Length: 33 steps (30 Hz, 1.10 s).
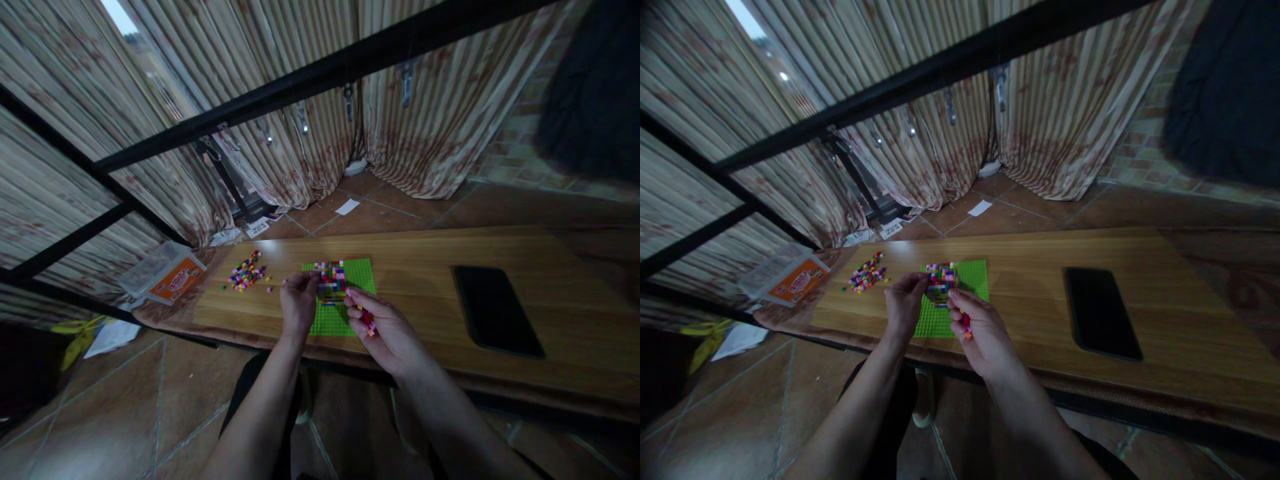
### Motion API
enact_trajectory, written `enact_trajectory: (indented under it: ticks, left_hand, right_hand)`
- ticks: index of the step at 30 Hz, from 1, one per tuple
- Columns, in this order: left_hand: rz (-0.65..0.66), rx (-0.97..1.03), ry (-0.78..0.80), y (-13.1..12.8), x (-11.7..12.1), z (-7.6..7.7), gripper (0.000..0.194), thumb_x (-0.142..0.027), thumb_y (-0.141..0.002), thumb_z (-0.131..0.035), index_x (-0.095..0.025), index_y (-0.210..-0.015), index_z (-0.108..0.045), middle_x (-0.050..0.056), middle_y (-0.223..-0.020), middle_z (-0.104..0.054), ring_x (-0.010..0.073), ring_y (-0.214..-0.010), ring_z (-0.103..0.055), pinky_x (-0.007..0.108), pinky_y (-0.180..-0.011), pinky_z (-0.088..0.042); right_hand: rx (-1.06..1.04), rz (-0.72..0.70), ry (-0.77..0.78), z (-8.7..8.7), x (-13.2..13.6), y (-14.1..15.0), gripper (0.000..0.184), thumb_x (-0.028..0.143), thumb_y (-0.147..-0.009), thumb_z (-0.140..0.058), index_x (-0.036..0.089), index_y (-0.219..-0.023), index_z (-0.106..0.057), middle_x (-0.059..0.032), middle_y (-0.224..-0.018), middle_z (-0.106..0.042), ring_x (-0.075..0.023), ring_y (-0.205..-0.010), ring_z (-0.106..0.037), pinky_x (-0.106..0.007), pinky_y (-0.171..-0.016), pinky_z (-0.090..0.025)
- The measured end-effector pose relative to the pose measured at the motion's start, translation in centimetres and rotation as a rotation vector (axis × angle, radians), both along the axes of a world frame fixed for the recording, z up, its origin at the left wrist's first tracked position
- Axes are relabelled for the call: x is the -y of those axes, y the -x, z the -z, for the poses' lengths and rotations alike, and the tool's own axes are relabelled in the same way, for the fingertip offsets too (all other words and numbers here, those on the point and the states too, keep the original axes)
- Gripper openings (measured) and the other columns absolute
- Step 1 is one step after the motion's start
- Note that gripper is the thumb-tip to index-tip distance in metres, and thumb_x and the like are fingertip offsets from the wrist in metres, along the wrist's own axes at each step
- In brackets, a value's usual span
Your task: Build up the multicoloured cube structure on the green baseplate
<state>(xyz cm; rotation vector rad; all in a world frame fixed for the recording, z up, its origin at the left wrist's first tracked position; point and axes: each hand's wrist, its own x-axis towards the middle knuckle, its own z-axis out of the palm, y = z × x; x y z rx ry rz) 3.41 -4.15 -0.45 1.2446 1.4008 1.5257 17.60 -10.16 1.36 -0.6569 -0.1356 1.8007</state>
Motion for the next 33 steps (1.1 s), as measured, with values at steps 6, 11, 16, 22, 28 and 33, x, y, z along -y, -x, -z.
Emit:
enact_trajectory:
  ticks: [6,11,16,22,28,33]
  left_hand:
    - [0.040,0.147,0.071,-0.1,-0.1,-0.8,0.007,-0.019,-0.061,-0.072,-0.016,-0.067,-0.071,-0.001,-0.065,-0.068,0.0110,-0.062,-0.059,0.023,-0.066,-0.046]
    - [0.058,0.291,0.174,-0.1,-0.3,-1.4,0.013,-0.017,-0.053,-0.074,-0.015,-0.063,-0.065,-0.004,-0.061,-0.063,0.0076,-0.057,-0.055,0.021,-0.062,-0.043]
    - [0.084,0.334,0.271,0.0,-0.4,-1.8,0.020,-0.018,-0.049,-0.074,-0.015,-0.066,-0.063,-0.004,-0.062,-0.061,0.0092,-0.058,-0.058,0.022,-0.061,-0.043]
    - [0.081,0.331,0.303,0.0,-0.4,-2.0,0.022,-0.019,-0.049,-0.074,-0.015,-0.066,-0.061,-0.004,-0.063,-0.061,0.0095,-0.058,-0.058,0.022,-0.060,-0.043]
    - [0.017,0.293,0.235,0.3,0.5,-1.8,0.019,-0.024,-0.056,-0.076,-0.015,-0.068,-0.064,-0.003,-0.065,-0.062,0.0076,-0.059,-0.055,0.021,-0.060,-0.040]
    - [0.076,0.146,0.086,0.5,3.6,-2.8,0.017,-0.027,-0.067,-0.074,-0.016,-0.078,-0.069,0.001,-0.077,-0.068,0.0115,-0.074,-0.061,0.023,-0.073,-0.045]
  right_hand:
    - [0.001,-0.006,0.005,-0.1,0.0,0.1,0.023,0.015,-0.058,-0.085,0.010,-0.076,-0.071,0.0001,-0.067,-0.063,-0.0016,-0.052,-0.046,-0.010,-0.037,-0.030]
    - [0.000,-0.007,0.009,0.0,0.0,0.2,0.022,0.014,-0.058,-0.085,0.011,-0.075,-0.071,0.0001,-0.068,-0.063,-0.0015,-0.051,-0.046,-0.010,-0.037,-0.030]
    - [0.002,0.000,0.005,0.0,0.0,0.3,0.022,0.015,-0.056,-0.086,0.011,-0.073,-0.071,0.0005,-0.067,-0.062,-0.0014,-0.051,-0.045,-0.010,-0.038,-0.029]
    - [0.010,-0.008,0.011,-0.1,0.0,0.3,0.021,0.015,-0.057,-0.085,0.012,-0.072,-0.071,-0.0002,-0.068,-0.063,-0.0019,-0.051,-0.046,-0.012,-0.038,-0.029]
    - [0.009,-0.011,0.023,-0.1,-0.1,0.2,0.021,0.015,-0.057,-0.085,0.013,-0.074,-0.072,-0.0013,-0.069,-0.065,-0.0023,-0.052,-0.045,-0.013,-0.038,-0.028]
    - [0.007,-0.016,0.017,-0.2,-0.1,0.2,0.025,0.016,-0.055,-0.086,0.012,-0.075,-0.072,0.0002,-0.070,-0.064,-0.0013,-0.052,-0.045,-0.011,-0.038,-0.029]
